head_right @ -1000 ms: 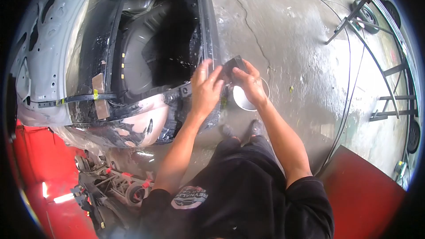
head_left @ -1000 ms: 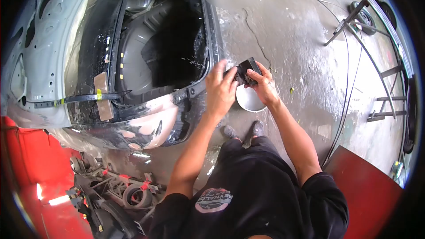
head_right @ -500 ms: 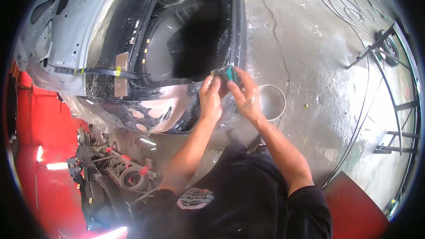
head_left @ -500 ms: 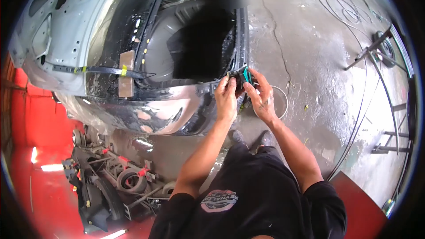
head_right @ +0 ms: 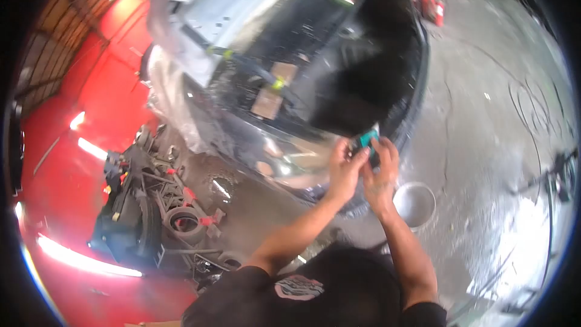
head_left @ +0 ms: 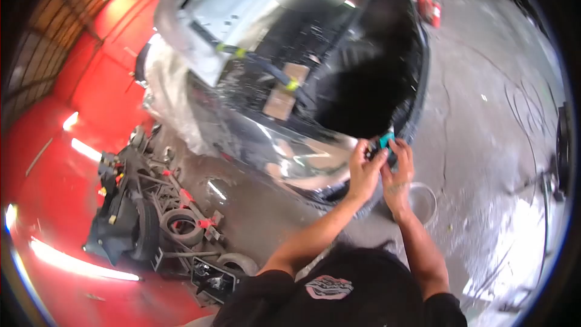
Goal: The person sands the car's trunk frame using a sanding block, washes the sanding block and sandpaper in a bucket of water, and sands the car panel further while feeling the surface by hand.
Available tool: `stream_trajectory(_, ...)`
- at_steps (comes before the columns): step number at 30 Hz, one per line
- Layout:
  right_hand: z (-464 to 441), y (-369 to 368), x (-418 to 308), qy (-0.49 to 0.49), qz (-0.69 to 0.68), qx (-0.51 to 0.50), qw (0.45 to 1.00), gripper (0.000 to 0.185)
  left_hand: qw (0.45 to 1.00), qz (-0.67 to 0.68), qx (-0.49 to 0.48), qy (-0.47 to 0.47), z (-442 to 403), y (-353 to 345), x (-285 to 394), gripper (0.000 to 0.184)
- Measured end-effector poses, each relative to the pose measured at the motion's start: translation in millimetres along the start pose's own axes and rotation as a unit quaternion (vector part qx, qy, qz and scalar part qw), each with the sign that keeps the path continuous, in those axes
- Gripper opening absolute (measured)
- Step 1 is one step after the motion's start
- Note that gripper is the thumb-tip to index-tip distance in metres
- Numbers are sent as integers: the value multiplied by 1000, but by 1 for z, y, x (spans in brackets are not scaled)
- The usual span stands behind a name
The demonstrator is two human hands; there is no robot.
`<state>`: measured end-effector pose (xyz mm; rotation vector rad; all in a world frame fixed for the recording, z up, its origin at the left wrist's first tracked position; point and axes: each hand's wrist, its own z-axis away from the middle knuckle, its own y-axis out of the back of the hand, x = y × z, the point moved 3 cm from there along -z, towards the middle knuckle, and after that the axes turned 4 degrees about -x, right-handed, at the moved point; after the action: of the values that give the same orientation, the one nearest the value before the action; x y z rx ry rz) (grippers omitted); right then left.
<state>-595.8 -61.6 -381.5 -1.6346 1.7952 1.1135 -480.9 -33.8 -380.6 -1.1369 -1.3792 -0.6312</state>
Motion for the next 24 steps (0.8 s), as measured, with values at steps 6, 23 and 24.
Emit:
stream_trajectory(6,-41,-30,-60,35,-57,-81,994,71,993,100,61,-30,-18,86,59,22)
stream_trajectory(23,-49,-235,-161,302,21,-127,945,46,952,184,242,-24,-37,254,128,21)
stream_trajectory(24,-51,-241,-163,321,50,-127,937,49,953,178,244,-14,-35,251,137,23)
